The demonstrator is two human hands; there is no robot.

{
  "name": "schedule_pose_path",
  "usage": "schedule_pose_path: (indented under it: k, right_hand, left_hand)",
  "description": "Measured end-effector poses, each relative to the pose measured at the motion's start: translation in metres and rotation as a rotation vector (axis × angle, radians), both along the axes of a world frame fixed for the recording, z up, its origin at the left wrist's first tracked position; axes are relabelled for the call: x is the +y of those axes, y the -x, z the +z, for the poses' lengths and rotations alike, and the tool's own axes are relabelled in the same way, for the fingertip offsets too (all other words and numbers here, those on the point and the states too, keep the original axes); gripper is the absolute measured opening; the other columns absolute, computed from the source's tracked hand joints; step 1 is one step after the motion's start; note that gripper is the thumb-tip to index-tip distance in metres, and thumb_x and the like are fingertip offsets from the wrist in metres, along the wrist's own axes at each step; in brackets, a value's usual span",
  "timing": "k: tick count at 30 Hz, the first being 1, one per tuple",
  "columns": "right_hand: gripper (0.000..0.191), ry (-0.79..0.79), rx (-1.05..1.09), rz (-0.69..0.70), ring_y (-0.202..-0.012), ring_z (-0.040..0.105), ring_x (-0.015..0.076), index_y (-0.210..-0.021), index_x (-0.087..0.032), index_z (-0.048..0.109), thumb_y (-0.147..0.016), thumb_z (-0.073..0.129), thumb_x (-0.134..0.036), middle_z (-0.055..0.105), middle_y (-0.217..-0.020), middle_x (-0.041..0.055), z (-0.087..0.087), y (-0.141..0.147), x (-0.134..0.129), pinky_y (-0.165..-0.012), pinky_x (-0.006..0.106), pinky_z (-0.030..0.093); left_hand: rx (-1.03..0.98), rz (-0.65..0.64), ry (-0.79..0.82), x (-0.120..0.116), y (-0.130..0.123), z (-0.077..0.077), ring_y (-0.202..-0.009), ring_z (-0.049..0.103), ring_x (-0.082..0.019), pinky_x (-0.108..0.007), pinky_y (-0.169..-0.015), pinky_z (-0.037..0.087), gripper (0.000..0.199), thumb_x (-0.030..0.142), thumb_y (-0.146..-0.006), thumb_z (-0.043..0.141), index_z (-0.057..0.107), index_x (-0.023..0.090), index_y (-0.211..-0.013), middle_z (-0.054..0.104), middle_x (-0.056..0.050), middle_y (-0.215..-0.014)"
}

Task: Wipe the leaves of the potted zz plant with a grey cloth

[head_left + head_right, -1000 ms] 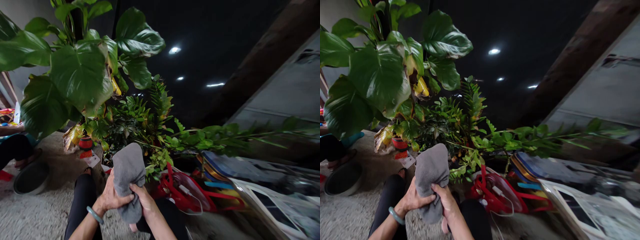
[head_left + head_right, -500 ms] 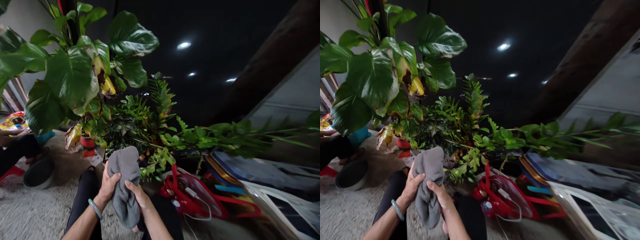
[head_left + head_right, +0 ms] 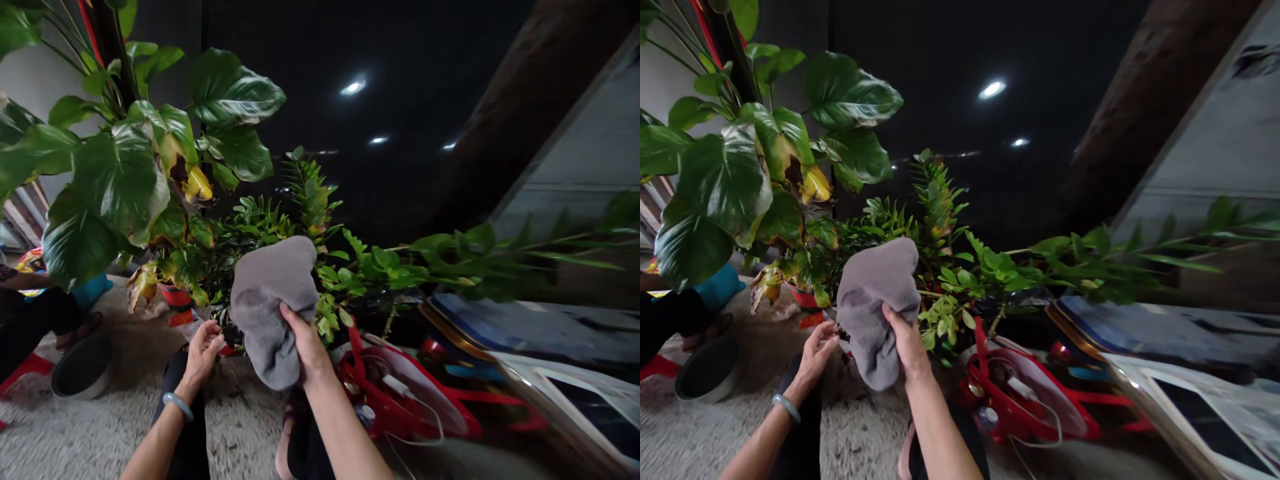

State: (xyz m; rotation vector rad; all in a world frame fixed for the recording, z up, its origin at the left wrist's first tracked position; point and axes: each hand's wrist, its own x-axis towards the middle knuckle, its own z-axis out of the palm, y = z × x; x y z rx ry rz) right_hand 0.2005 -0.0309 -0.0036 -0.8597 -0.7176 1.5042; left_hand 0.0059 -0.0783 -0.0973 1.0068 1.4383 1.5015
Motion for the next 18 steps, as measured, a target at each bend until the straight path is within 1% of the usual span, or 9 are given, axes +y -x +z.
schedule_pose_path:
  k: [3, 5, 7, 8, 11, 13, 14, 16, 18]
  right_hand:
    - [0.04, 0.057, -0.05, 0.03, -0.106, 0.072, 0.0293, -0.101, -0.024, 0.073, -0.064, 0.085, -0.037, 0.08, -0.103, 0.0078, -0.01, 0.016, 0.008, -0.093, 0.038, 0.057]
    - [0.036, 0.158, -0.102, 0.134, -0.097, 0.074, 0.0328, -0.09, -0.02, 0.074, -0.061, 0.086, -0.038, 0.08, -0.091, 0.0105, -0.03, 0.03, -0.005, -0.089, 0.042, 0.059]
    - [0.038, 0.19, -0.165, 0.194, -0.094, 0.075, 0.0338, -0.088, -0.017, 0.076, -0.061, 0.086, -0.042, 0.08, -0.088, 0.0111, -0.041, 0.041, -0.021, -0.088, 0.044, 0.059]
    - [0.039, 0.161, -0.199, 0.194, -0.096, 0.075, 0.033, -0.091, -0.017, 0.077, -0.062, 0.086, -0.043, 0.08, -0.09, 0.0101, -0.039, 0.046, -0.025, -0.089, 0.042, 0.058]
    - [0.042, -0.06, -0.28, 0.154, -0.106, 0.072, 0.0305, -0.097, -0.019, 0.077, -0.064, 0.087, -0.042, 0.08, -0.1, 0.0068, -0.009, 0.058, -0.009, -0.095, 0.038, 0.054]
    - [0.044, -0.13, -0.284, 0.149, -0.109, 0.07, 0.0294, -0.098, -0.019, 0.077, -0.061, 0.088, -0.04, 0.08, -0.102, 0.0054, 0.012, 0.065, 0.017, -0.099, 0.037, 0.051]
    - [0.044, -0.11, -0.277, 0.152, -0.108, 0.07, 0.0295, -0.096, -0.018, 0.077, -0.06, 0.088, -0.04, 0.08, -0.1, 0.0057, 0.015, 0.069, 0.027, -0.098, 0.037, 0.051]
    - [0.043, 0.002, -0.26, 0.152, -0.101, 0.072, 0.0311, -0.09, -0.016, 0.076, -0.056, 0.087, -0.041, 0.081, -0.09, 0.0074, 0.003, 0.075, 0.036, -0.093, 0.039, 0.054]
    - [0.04, 0.107, -0.265, 0.172, -0.09, 0.075, 0.0337, -0.081, -0.016, 0.075, -0.053, 0.086, -0.042, 0.079, -0.078, 0.0099, -0.027, 0.074, 0.023, -0.086, 0.042, 0.057]
  left_hand:
    - [0.499, 0.036, 0.101, -0.002, 0.021, -0.025, -0.105, 0.061, -0.033, -0.045, -0.099, 0.043, 0.038, 0.018, -0.061, 0.073, 0.071, 0.022, -0.099, 0.073, -0.01, -0.1]
    - [0.624, 0.011, 0.099, -0.005, 0.028, -0.035, -0.108, 0.059, -0.035, -0.046, -0.101, 0.041, 0.042, 0.014, -0.063, 0.067, 0.071, 0.022, -0.104, 0.072, -0.011, -0.103]
    - [0.549, 0.032, 0.05, -0.004, 0.031, -0.039, -0.107, 0.06, -0.036, -0.044, -0.1, 0.041, 0.039, 0.016, -0.066, 0.068, 0.072, 0.023, -0.104, 0.072, -0.012, -0.104]
    - [0.477, 0.059, 0.024, -0.002, 0.032, -0.039, -0.105, 0.06, -0.037, -0.043, -0.099, 0.041, 0.035, 0.018, -0.065, 0.07, 0.072, 0.024, -0.1, 0.072, -0.012, -0.102]
    - [0.364, 0.123, -0.007, 0.008, 0.033, -0.042, -0.103, 0.063, -0.038, -0.041, -0.096, 0.044, 0.031, 0.02, -0.06, 0.074, 0.071, 0.025, -0.09, 0.072, -0.012, -0.099]
    - [0.434, 0.123, 0.016, 0.015, 0.034, -0.046, -0.098, 0.065, -0.035, -0.041, -0.092, 0.046, 0.039, 0.022, -0.062, 0.071, 0.07, 0.023, -0.102, 0.072, -0.013, -0.103]
    - [0.479, 0.118, 0.032, 0.018, 0.034, -0.049, -0.094, 0.067, -0.032, -0.04, -0.09, 0.048, 0.045, 0.022, -0.066, 0.068, 0.067, 0.022, -0.111, 0.072, -0.013, -0.107]
    - [0.544, 0.104, 0.072, 0.022, 0.034, -0.054, -0.084, 0.068, -0.026, -0.037, -0.083, 0.049, 0.053, 0.022, -0.07, 0.062, 0.062, 0.02, -0.123, 0.073, -0.012, -0.111]
    - [0.562, 0.084, 0.092, 0.024, 0.035, -0.058, -0.08, 0.068, -0.021, -0.033, -0.079, 0.049, 0.054, 0.021, -0.073, 0.058, 0.06, 0.02, -0.126, 0.073, -0.01, -0.112]
